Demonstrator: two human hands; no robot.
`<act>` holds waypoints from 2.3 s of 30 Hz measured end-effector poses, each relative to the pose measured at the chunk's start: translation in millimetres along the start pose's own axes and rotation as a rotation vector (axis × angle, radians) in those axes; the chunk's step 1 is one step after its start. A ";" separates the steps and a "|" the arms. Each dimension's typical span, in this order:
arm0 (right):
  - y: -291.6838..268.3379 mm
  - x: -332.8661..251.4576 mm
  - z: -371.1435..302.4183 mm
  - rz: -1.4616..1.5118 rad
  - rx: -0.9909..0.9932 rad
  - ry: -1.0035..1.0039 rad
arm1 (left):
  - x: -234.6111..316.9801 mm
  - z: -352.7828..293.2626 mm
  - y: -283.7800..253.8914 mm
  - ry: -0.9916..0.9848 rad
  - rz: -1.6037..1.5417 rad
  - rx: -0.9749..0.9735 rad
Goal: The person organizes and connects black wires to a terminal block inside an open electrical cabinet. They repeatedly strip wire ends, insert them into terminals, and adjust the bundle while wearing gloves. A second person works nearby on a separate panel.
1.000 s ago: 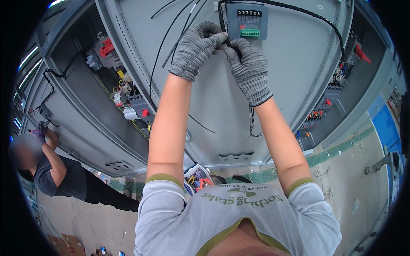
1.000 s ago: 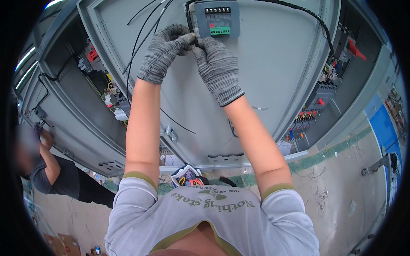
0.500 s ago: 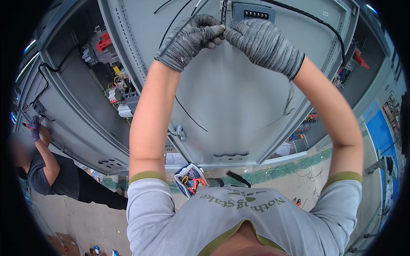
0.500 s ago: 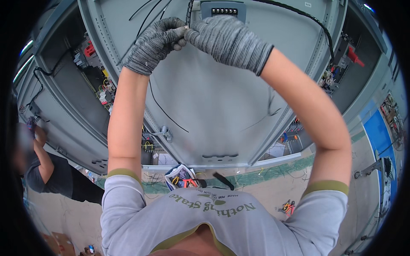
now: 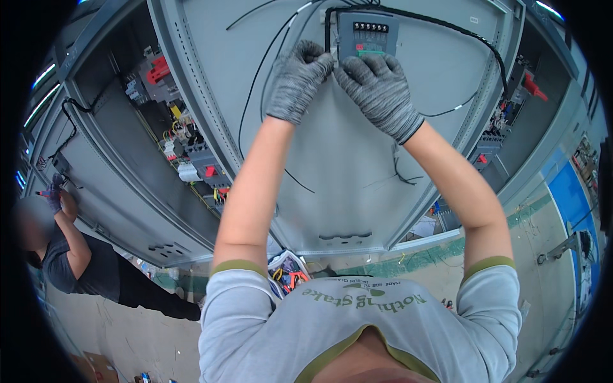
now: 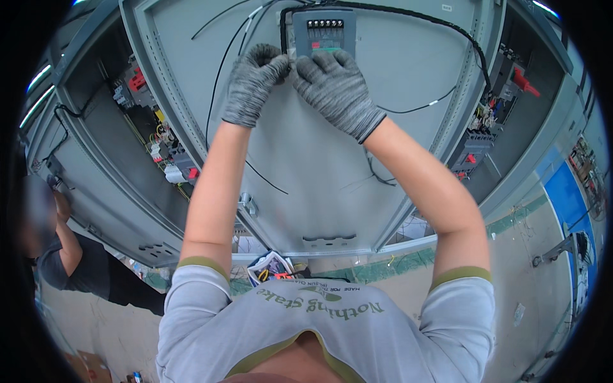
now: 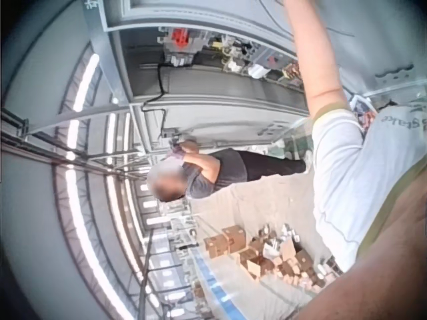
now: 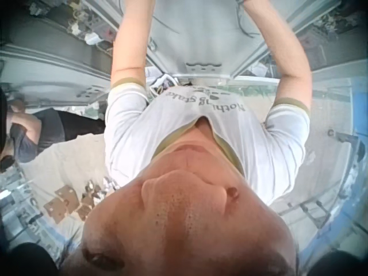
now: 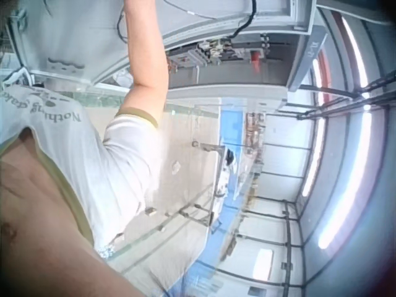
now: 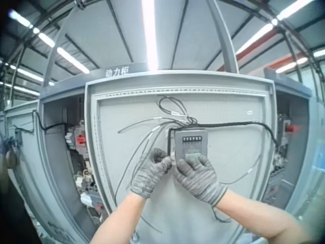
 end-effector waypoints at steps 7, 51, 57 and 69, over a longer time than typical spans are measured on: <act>18.1 18.1 -21.8 -0.001 0.071 0.028 | -1.3 5.1 18.0 0.126 0.202 0.175; -139.8 48.9 -429.6 0.381 -0.654 1.197 | -38.5 -50.9 -18.7 0.376 0.024 0.228; -405.9 -152.5 -751.1 0.322 -1.828 1.559 | -49.2 -165.1 17.7 0.543 0.055 0.338; -728.3 -165.7 -870.3 0.174 -1.498 2.545 | -23.8 -507.7 483.8 0.036 0.021 -0.938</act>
Point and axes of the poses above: each hand's wrist, its own z-axis towards the middle knuckle, its own y-axis out of the palm, x = y × z, the point moved 9 cm from there along z, towards the middle knuckle, and after that the axes turned 12 degrees about -z, right-handed, at the moved point
